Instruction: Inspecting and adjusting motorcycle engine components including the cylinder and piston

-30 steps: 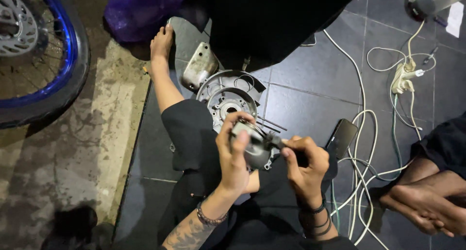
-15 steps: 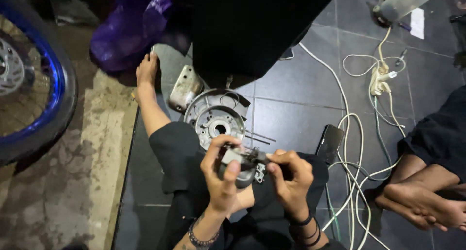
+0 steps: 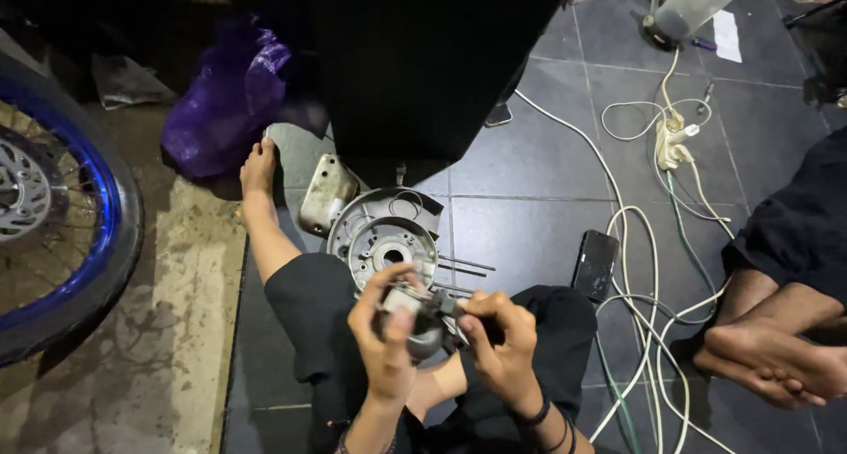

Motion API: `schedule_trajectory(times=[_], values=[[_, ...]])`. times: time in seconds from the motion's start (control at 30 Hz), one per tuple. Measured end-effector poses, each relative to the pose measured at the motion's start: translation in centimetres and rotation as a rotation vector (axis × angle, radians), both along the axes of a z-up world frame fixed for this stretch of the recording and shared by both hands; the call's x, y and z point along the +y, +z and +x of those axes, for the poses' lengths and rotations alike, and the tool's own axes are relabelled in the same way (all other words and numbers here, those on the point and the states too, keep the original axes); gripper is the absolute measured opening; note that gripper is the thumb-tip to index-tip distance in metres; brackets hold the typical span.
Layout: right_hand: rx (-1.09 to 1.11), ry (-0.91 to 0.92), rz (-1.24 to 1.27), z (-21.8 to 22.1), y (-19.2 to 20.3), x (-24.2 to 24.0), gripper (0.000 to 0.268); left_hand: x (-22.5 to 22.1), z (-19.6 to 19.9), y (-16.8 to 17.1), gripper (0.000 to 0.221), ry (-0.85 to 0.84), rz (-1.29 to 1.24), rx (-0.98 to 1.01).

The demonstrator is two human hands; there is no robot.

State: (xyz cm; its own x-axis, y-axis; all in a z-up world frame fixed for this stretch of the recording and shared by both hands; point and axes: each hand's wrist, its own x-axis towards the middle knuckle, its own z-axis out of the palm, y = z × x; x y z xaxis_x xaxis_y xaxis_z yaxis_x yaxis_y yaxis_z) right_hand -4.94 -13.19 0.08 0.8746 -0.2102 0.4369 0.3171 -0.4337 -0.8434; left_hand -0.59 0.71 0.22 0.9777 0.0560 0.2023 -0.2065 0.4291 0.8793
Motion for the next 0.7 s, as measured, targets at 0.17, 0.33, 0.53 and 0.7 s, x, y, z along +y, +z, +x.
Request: schedule_trajectory(times=[0.17, 0.33, 0.53, 0.7], values=[[0.057, 0.019, -0.020, 0.0, 0.0, -0.1, 0.007, -0.1, 0.5, -1.2, 0.066, -0.146, -0.277, 0.187], [-0.025, 0.021, -0.032, 1.2, 2.8, 0.3, 0.006, -0.5, 0.3, 0.1, 0.087, -0.291, -0.213, 0.151], [0.078, 0.110, -0.084, 0.2, 0.6, 0.4, 0.009, 0.7, 1.2, -0.7, 0.097, -0.303, -0.669, 0.144], [0.023, 0.170, -0.150, 0.9, 2.9, 0.6, 0.014, 0.6, 1.4, -1.3, 0.100, -0.366, -0.760, 0.147]])
